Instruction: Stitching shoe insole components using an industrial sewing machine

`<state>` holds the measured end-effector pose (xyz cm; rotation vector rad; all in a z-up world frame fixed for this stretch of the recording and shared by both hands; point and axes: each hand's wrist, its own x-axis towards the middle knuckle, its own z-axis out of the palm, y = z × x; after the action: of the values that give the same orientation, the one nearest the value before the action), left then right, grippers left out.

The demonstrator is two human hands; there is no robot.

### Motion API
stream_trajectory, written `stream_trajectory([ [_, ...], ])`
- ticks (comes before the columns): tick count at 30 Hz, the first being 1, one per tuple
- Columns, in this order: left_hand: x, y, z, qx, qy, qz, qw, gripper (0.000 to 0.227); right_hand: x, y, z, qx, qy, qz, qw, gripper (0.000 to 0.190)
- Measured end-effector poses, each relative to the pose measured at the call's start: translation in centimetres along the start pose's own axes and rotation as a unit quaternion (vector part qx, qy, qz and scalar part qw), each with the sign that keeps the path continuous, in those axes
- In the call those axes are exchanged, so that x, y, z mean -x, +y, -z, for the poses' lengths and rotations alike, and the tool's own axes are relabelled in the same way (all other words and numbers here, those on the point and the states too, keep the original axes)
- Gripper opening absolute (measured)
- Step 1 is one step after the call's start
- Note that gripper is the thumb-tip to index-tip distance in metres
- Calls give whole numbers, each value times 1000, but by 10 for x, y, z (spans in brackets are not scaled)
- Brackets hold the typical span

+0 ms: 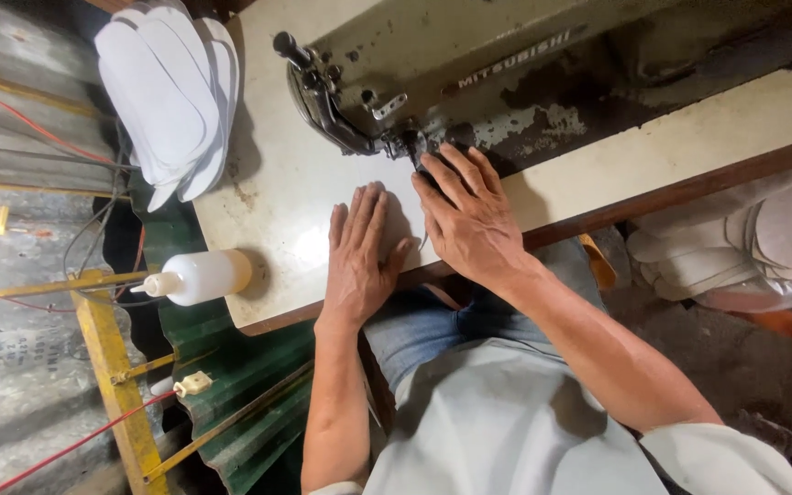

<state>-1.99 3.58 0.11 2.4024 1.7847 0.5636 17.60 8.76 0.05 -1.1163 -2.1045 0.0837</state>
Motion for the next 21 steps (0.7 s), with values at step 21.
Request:
stream_trajectory([
  [21, -27, -18, 0, 7, 4, 11, 1000, 67, 0, 1, -6, 4, 36, 0, 999, 28],
])
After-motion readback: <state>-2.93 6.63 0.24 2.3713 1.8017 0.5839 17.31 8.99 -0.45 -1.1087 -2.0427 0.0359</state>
